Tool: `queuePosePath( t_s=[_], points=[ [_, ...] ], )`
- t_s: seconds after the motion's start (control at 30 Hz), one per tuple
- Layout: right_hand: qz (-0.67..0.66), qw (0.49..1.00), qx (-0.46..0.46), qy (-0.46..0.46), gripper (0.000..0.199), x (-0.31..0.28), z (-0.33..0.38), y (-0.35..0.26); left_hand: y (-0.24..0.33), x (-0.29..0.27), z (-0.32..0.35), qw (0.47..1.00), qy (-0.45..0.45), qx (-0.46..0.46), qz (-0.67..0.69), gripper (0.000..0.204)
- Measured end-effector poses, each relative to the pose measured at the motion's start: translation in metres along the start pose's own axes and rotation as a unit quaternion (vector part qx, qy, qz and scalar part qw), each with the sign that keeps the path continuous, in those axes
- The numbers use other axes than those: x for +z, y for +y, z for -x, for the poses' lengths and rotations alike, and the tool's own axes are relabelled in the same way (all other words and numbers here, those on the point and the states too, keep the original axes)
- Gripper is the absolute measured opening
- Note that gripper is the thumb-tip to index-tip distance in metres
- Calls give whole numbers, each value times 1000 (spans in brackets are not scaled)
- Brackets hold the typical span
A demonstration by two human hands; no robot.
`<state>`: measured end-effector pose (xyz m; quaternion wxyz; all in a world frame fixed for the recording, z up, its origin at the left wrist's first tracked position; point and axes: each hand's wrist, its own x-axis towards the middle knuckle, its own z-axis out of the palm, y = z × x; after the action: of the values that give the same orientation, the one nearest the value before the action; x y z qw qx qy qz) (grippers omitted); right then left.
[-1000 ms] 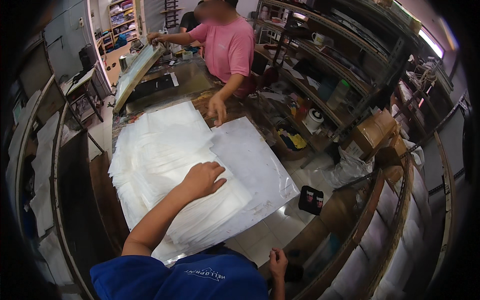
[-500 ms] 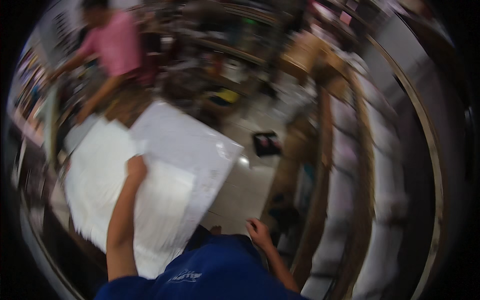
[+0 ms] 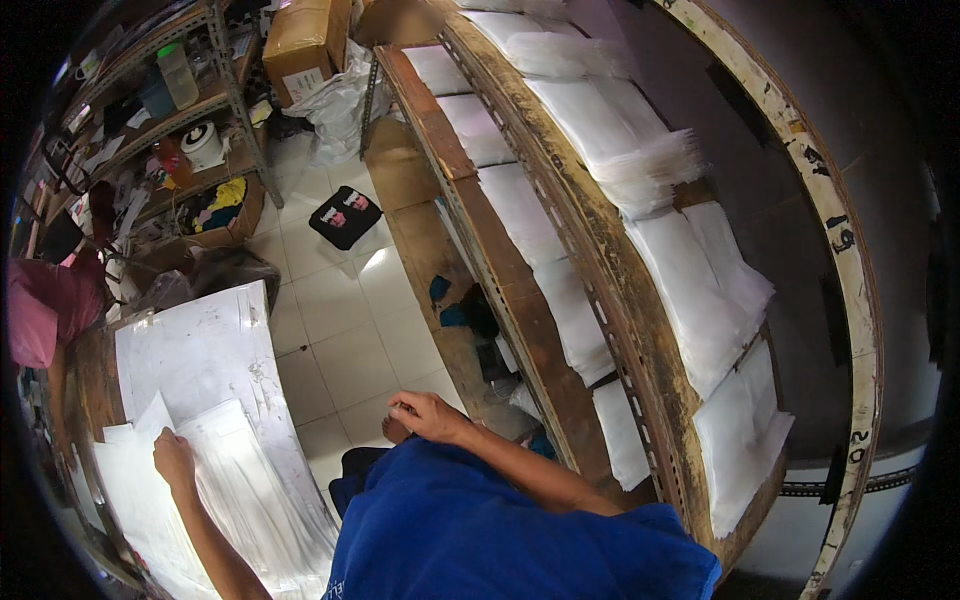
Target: The person repeatedly picks up stacks of white plastic sheets from a table and places them onto a metal shelving unit. The person handles the sheets by hand, moving them from the table to the shelf in a repetitive cycle.
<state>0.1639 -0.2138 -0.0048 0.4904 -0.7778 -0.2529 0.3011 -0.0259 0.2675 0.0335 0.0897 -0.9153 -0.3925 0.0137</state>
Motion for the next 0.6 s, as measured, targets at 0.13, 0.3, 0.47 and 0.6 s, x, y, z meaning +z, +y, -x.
queuePosePath(
  t_s=[0.13, 0.3, 0.47, 0.6],
  points=[
    [-22, 1000, -10, 20, 33, -3, 1, -8, 64, -44, 15, 977, 28, 64, 202, 8],
    [-84, 996, -21, 1, 48, -24, 3, -60, 210, -98, 76, 901, -12, 217, 376, 18],
    [-32, 987, -152, 33, 44, -26, 9, -60, 295, -98, 133, 851, -76, 348, 386, 14],
    [16, 999, -35, -15, 30, -41, 28, -49, 317, -88, 172, 822, -136, 362, 417, 14]
  ],
)
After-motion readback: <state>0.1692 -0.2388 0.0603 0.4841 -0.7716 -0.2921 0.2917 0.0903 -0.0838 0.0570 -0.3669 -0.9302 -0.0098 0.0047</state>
